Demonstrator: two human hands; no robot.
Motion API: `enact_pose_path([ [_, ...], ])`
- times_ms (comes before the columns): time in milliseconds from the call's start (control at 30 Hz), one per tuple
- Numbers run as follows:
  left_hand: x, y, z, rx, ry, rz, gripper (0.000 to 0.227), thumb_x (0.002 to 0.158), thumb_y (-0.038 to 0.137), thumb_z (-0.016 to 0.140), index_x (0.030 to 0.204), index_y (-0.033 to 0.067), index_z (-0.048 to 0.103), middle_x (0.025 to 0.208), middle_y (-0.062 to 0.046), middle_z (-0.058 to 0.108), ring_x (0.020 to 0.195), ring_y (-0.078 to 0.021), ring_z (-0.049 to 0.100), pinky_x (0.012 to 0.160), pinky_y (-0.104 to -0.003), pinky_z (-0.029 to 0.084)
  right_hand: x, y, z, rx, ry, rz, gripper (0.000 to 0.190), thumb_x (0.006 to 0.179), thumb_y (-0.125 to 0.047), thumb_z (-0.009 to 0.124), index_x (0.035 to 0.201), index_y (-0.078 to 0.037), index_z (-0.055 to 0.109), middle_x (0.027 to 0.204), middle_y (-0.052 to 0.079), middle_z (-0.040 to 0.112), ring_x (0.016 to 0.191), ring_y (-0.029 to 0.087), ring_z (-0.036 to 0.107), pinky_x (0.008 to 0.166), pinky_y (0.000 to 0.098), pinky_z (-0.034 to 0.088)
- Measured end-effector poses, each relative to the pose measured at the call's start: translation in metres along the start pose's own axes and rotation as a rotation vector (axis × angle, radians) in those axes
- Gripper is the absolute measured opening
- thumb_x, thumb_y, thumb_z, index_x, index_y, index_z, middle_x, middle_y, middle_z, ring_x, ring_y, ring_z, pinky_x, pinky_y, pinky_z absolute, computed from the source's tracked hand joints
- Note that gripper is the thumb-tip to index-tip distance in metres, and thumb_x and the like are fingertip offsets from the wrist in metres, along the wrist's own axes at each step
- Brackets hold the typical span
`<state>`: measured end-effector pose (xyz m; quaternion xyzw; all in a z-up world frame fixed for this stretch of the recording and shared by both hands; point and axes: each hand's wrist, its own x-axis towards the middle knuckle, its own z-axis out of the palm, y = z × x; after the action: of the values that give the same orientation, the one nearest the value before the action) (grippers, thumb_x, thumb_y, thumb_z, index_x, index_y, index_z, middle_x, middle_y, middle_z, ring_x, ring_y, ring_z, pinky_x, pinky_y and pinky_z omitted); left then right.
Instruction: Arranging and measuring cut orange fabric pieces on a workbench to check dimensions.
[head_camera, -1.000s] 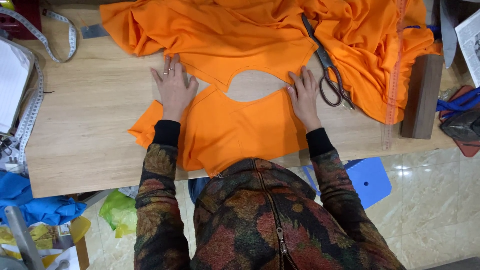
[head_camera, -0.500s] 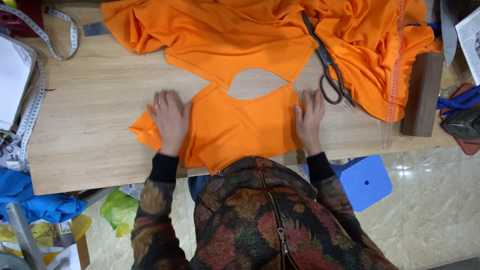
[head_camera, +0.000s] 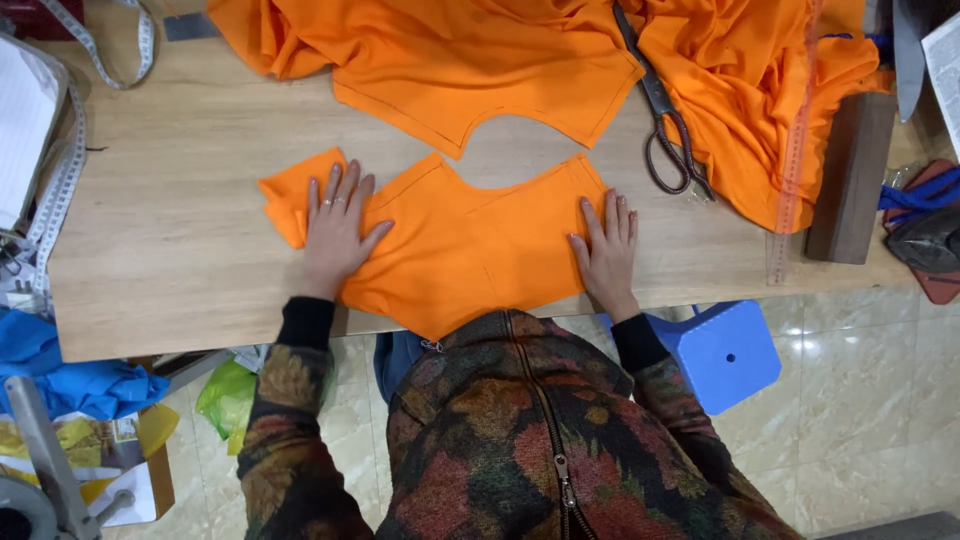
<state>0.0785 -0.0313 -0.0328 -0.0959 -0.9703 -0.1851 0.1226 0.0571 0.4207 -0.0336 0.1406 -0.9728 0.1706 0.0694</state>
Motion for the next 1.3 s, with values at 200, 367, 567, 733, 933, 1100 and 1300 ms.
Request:
enact_pose_path([
  [200,0.013,-0.004,-0.014,-0.005,-0.05,0.042,0.077,0.1,0.069,0.05,0.15,0.0106,0.053,0.161,-0.011,0.046,0.152,-0.0298,0.035,0.126,-0.054,0.012,-0.005,-0.001,-0.001,-0.008,-0.03,-0.037,0.058,0.109,-0.049,0.049,0.16,-0.024,0.044,0.169,0.02,0.023,0.156,0.039,0.019,0.125,0.0577,0.008],
  [367,0.018,-0.016,-0.015,0.005,-0.072,0.04,0.081,0.099,0.072,0.049,0.152,0.0103,0.052,0.163,-0.011,0.043,0.153,-0.03,0.033,0.126,-0.055,0.011,-0.005,-0.007,0.002,0.02,-0.045,0.007,0.057,0.108,-0.048,0.052,0.16,-0.026,0.044,0.17,0.018,0.021,0.157,0.037,0.017,0.126,0.0561,0.005],
  [567,0.024,-0.021,-0.023,0.026,0.026,0.007,0.073,0.102,0.067,0.052,0.147,0.0099,0.056,0.162,-0.01,0.045,0.153,-0.03,0.034,0.125,-0.056,0.012,-0.003,-0.004,0.0,0.079,-0.019,0.007,0.057,0.107,-0.043,0.057,0.16,-0.023,0.045,0.169,0.02,0.022,0.154,0.042,0.021,0.125,0.0587,0.012],
  [733,0.042,-0.093,-0.027,0.072,0.275,-0.176,0.053,0.099,0.031,0.08,0.141,0.0058,0.059,0.156,-0.02,0.046,0.145,-0.042,0.035,0.116,-0.063,0.022,0.002,-0.006,-0.009,0.156,-0.056,0.071,0.056,0.11,-0.036,0.054,0.162,-0.022,0.04,0.17,0.021,0.016,0.155,0.043,0.016,0.126,0.0589,0.011],
  [933,0.077,-0.165,-0.058,0.605,-0.105,-0.698,0.077,0.103,-0.002,0.063,0.167,0.0002,0.019,0.169,-0.014,0.005,0.131,-0.0353,0.058,0.096,-0.043,0.057,0.005,-0.015,-0.024,0.15,-0.07,0.004,0.056,0.113,-0.034,0.044,0.162,-0.01,0.033,0.17,0.025,0.01,0.156,0.05,0.012,0.127,0.0602,0.017],
  [1100,0.095,-0.229,-0.046,0.761,-0.214,-0.707,0.064,0.1,0.001,0.058,0.159,0.0105,0.036,0.14,-0.027,0.059,0.122,-0.0411,0.059,0.088,-0.049,0.054,-0.001,-0.015,-0.023,0.165,-0.068,0.039,0.056,0.112,-0.028,0.049,0.163,-0.013,0.031,0.171,0.023,0.01,0.157,0.047,0.011,0.126,0.0598,0.018],
  [1300,0.101,-0.245,-0.048,0.849,0.49,-0.565,0.017,0.096,0.01,0.061,0.079,0.0148,0.063,0.077,-0.003,0.067,0.072,-0.0194,0.066,0.057,-0.035,0.052,-0.003,-0.019,-0.02,0.207,-0.052,0.017,0.055,0.112,-0.023,0.05,0.163,-0.013,0.031,0.171,0.023,0.009,0.158,0.047,0.01,0.129,0.0587,0.016],
])
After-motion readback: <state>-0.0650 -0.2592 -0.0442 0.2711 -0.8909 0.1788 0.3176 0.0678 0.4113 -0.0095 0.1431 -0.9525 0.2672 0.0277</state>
